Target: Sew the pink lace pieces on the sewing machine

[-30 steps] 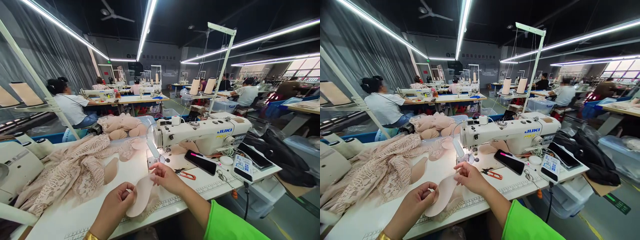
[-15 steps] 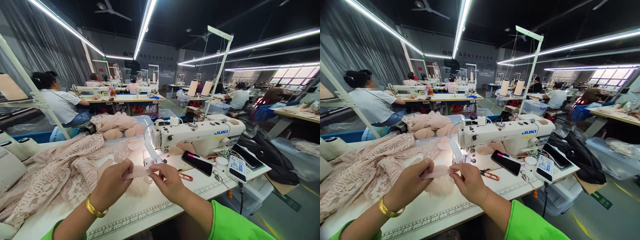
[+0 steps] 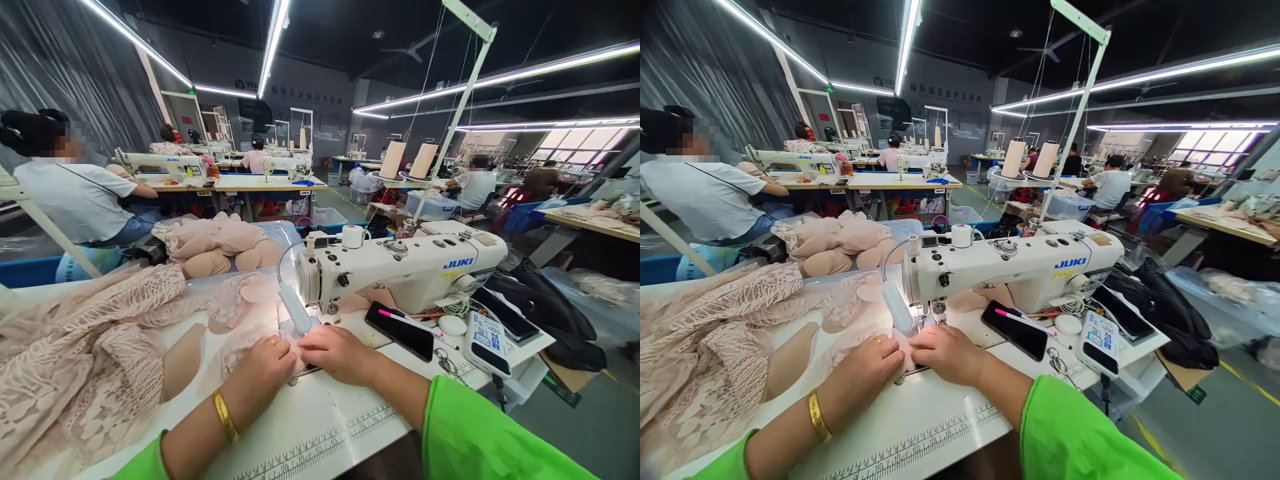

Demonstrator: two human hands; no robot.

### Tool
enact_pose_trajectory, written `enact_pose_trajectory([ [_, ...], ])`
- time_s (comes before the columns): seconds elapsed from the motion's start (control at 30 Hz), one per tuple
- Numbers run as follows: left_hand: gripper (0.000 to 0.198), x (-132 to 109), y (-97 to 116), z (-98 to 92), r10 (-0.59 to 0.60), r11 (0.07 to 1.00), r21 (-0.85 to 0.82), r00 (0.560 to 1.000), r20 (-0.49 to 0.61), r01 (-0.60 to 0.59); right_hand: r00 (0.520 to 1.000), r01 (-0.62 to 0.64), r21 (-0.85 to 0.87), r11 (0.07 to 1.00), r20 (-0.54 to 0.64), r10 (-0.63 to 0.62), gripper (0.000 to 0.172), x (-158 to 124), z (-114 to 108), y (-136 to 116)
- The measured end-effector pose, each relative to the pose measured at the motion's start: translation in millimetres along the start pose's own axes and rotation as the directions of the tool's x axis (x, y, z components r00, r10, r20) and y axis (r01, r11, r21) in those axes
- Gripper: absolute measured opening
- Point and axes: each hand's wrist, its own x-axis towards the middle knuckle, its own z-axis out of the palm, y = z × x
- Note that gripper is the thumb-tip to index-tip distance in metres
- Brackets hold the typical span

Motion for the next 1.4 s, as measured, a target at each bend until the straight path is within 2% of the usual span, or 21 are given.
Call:
enact_pose_trajectory([
  [0.13,0.028,-6,1,9.0,-0.06,0.993,-0.107,0.994,-0.094,0.05,0.995,-0.09,0.029,0.996,0.045,0.089,0.026,-7,-8,0],
  [0.3,0.024,-7,2,4.0,-0.06,0.984,-0.168,0.997,-0.037,0.053,0.99,-0.116,0.082,0.99,0.087,0.109,0.03,-6,-11,1],
  [0.47,0.023,-2,2,5.0,-0.082,0.985,-0.156,0.997,-0.014,0.079,0.989,-0.126,0.081,0.989,0.085,0.119,0.026,-5,-13,2],
  [0.77,0.024,5,6,4.1,-0.088,0.982,-0.178,0.99,-0.115,0.066,0.984,-0.16,0.097,0.982,0.093,0.151,0.03,-3,-12,-1],
  [1.17,0.024,3,6,3.1,-0.134,0.974,-0.199,0.985,-0.104,0.111,0.986,-0.16,0.093,0.983,0.068,0.154,0.032,-5,-8,0],
  [1.4,0.024,0,6,4.3,-0.144,0.98,-0.15,0.984,-0.1,0.129,0.986,-0.158,0.082,0.984,0.055,0.154,0.032,-5,-8,-2],
])
